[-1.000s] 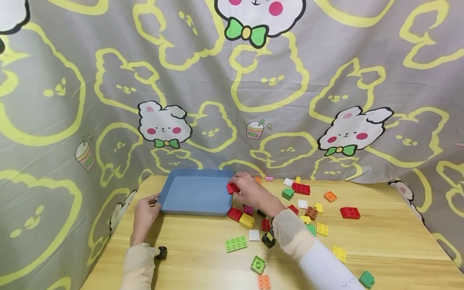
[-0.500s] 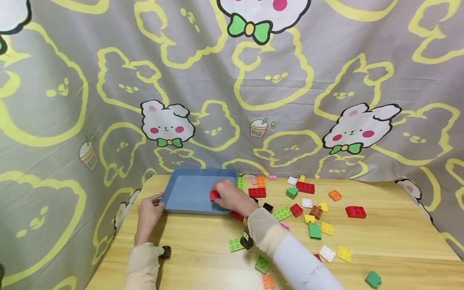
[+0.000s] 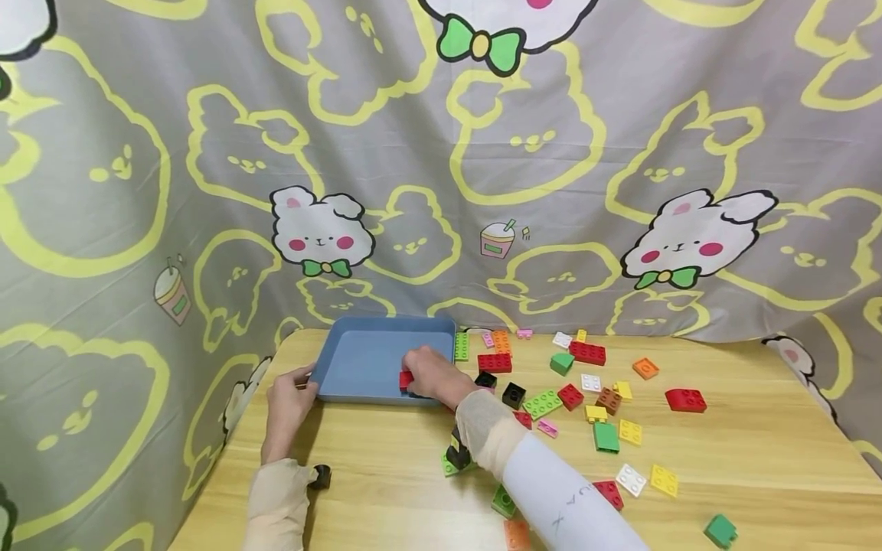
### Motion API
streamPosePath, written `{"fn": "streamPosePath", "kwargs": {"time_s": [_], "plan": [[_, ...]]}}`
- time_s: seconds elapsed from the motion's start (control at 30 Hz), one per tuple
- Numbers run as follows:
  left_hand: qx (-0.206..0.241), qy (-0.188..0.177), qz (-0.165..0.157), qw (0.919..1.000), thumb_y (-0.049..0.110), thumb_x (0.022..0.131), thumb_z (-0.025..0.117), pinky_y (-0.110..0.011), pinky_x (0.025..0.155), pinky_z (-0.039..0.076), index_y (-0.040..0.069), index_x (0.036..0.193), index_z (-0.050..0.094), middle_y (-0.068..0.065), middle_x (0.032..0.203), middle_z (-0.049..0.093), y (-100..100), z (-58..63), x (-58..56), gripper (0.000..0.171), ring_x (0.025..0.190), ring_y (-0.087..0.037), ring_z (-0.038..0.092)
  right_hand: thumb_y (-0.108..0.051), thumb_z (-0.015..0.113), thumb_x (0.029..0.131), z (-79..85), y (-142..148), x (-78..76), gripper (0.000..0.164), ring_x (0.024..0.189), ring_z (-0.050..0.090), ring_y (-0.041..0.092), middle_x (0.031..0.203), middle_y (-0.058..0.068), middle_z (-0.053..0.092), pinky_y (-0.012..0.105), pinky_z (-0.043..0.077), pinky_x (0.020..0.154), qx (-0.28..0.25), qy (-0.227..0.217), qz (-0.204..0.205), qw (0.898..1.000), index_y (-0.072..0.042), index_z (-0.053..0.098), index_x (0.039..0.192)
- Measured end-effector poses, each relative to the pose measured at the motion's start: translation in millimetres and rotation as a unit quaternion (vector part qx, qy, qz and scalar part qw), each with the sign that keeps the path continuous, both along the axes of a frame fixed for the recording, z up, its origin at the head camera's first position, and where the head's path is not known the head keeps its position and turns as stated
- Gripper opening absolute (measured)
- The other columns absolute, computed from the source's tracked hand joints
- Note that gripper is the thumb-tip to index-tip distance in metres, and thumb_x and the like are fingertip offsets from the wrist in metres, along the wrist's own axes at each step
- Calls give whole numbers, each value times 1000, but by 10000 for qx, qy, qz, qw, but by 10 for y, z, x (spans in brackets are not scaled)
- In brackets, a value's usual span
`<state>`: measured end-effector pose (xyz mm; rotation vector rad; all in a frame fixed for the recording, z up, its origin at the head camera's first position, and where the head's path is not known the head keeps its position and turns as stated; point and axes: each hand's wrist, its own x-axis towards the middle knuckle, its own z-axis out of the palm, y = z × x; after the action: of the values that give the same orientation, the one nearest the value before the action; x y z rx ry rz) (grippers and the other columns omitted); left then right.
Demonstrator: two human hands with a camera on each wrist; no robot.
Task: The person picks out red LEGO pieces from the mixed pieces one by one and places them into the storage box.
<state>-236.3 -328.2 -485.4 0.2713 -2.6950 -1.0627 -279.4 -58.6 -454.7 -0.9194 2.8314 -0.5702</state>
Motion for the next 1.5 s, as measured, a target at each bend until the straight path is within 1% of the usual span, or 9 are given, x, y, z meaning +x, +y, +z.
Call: {"fn": "streamPosePath", "kwargs": {"time_s": [0.4, 0.53, 0.6, 0.73, 0.83, 1.0, 1.13, 1.3, 1.5], "plan": [[130, 108, 100, 9998, 1, 86, 57, -23, 57, 51, 3, 127, 64, -23, 105, 68, 15, -9, -24, 42, 80, -26, 66, -1, 74, 82, -18, -27, 17, 12, 63, 53, 11, 66, -7, 56, 24, 47, 56, 163, -45, -2, 9999, -12, 70, 77], [155, 118, 94, 9998, 1, 85, 57, -24, 57, 51, 2, 126, 64, -23, 103, 68, 4, -25, -2, 42, 81, -26, 67, -3, 74, 82, -12, -26, 41, 9, 64, 52, 12, 68, -4, 58, 24, 46, 56, 141, -35, 42, 9999, -11, 70, 79], [150, 90, 101, 9998, 1, 85, 57, -25, 58, 51, 2, 127, 64, -23, 103, 68, -7, -29, 11, 42, 81, -26, 67, -5, 74, 84, 9, -13, 62, 5, 68, 55, 13, 77, 0, 63, 25, 48, 58, 58, -78, 59, 9999, -9, 72, 86], [132, -13, 133, 9998, 3, 86, 57, -26, 58, 49, 4, 128, 64, -22, 105, 68, -25, -29, 10, 43, 80, -25, 65, -11, 70, 89, 88, 59, 112, 21, 89, 61, 17, 104, 7, 68, 27, 54, 70, -184, -73, 68, 9998, -4, 71, 109], [135, -70, 145, 9998, 3, 87, 56, -27, 57, 48, 5, 129, 63, -23, 107, 67, -27, -21, 3, 43, 79, -24, 65, -13, 67, 92, 187, 141, 158, 25, 100, 60, 20, 113, 10, 66, 30, 55, 80, -421, 94, 86, 9990, -3, 69, 115], [187, -112, 160, 9996, 3, 88, 56, -26, 57, 48, 5, 130, 63, -23, 108, 67, -17, -8, -19, 43, 78, -24, 63, -11, 65, 92, 361, 346, 287, 23, 97, 60, 19, 111, 10, 67, 33, 55, 81, -832, 283, -12, 9961, -5, 70, 113], [203, -81, 161, 9996, 2, 87, 56, -26, 57, 48, 6, 129, 64, -21, 106, 68, 5, 0, -33, 43, 79, -24, 63, -7, 64, 91, 413, 540, 394, 22, 94, 59, 18, 109, 9, 66, 34, 55, 80, -988, 456, -137, 9940, -5, 69, 113], [212, -64, 173, 9996, 1, 87, 57, -24, 56, 48, 5, 128, 64, -22, 105, 68, 6, 0, -36, 42, 79, -25, 64, -3, 64, 88, 413, 723, 494, 21, 92, 59, 18, 106, 8, 67, 35, 55, 80, -1174, 484, -253, 9916, -5, 70, 108], [239, -114, 159, 9995, 3, 88, 57, -25, 57, 48, 6, 129, 63, -22, 108, 67, -17, -12, -34, 42, 81, -25, 64, -6, 68, 86, 295, 876, 521, 15, 86, 58, 16, 99, 3, 66, 33, 55, 75, -1004, 131, -527, 9935, -6, 72, 101]]}}
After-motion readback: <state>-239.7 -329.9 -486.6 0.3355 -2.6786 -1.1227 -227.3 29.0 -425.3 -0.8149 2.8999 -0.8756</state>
